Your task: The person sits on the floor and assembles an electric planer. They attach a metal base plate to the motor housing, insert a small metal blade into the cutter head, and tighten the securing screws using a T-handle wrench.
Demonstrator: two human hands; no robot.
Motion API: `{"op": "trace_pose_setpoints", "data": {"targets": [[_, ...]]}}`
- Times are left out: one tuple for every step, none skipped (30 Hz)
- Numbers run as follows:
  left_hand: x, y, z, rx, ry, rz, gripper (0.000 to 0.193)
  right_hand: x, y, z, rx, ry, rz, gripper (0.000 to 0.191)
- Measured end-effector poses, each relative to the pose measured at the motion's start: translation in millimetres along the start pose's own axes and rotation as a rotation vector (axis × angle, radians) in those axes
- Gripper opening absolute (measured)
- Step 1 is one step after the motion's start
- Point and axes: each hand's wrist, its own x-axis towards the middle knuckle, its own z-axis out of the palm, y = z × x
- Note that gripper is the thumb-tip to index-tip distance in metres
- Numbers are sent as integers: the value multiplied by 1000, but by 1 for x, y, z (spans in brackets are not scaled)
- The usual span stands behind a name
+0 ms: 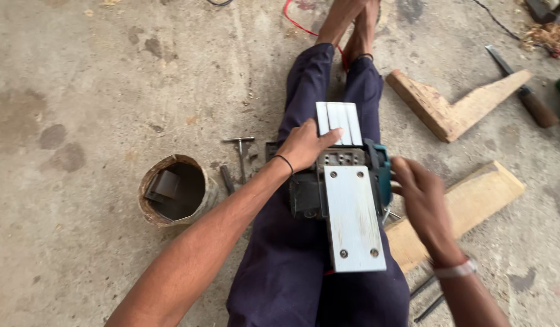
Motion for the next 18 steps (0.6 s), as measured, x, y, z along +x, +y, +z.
{"op": "trace_pose_setpoints", "data": {"targets": [[0, -1, 1, -1, -2, -23, 63, 7, 0, 6, 2, -3, 50, 47], [0, -2, 2, -5, 6, -19, 64, 14, 0, 8, -22, -1, 58, 50], [-3, -3, 2, -6, 17, -20, 65, 19, -1, 11, -44, -5, 68, 53], [-5, -5, 2, -8, 29, -21, 66, 25, -2, 14, -66, -11, 76, 56], [-6, -5, 0, 5, 33, -27, 69, 32, -5, 16, -68, -20, 93, 52], [-8, -6, 0, 14, 36, -40, 72, 35, -7, 19, -73, -34, 117, 48], [-10, -6, 0, 22, 36, -52, 75, 37, -9, 20, -80, -46, 141, 46], [-10, -5, 1, 17, 27, -49, 77, 37, -11, 21, -54, -63, 129, 48], [-10, -5, 1, 12, 18, -48, 79, 36, -12, 23, -29, -81, 117, 50], [-9, -4, 2, 9, 13, -46, 81, 35, -14, 25, -2, -100, 103, 52], [-9, -4, 2, -6, 10, -36, 82, 32, -15, 26, 1, -109, 135, 49], [-9, -4, 2, -22, 7, -27, 84, 28, -15, 24, 2, -119, 168, 48], [-7, -3, 2, -37, 6, -14, 86, 27, -16, 23, 4, -126, 197, 48], [-7, -4, 2, -26, -3, -19, 88, 27, -16, 21, 52, -162, 192, 49], [-7, -4, 1, -16, -15, -24, 90, 26, -16, 17, 100, -196, 189, 50], [-7, -5, 0, -5, -26, -25, 91, 27, -15, 13, 148, -228, 183, 50], [-8, -6, -1, -11, -46, -9, 94, 27, -13, 11, 143, -241, 217, 51], [-9, -7, -2, -18, -67, 8, 97, 28, -12, 9, 137, -252, 250, 52]]}}
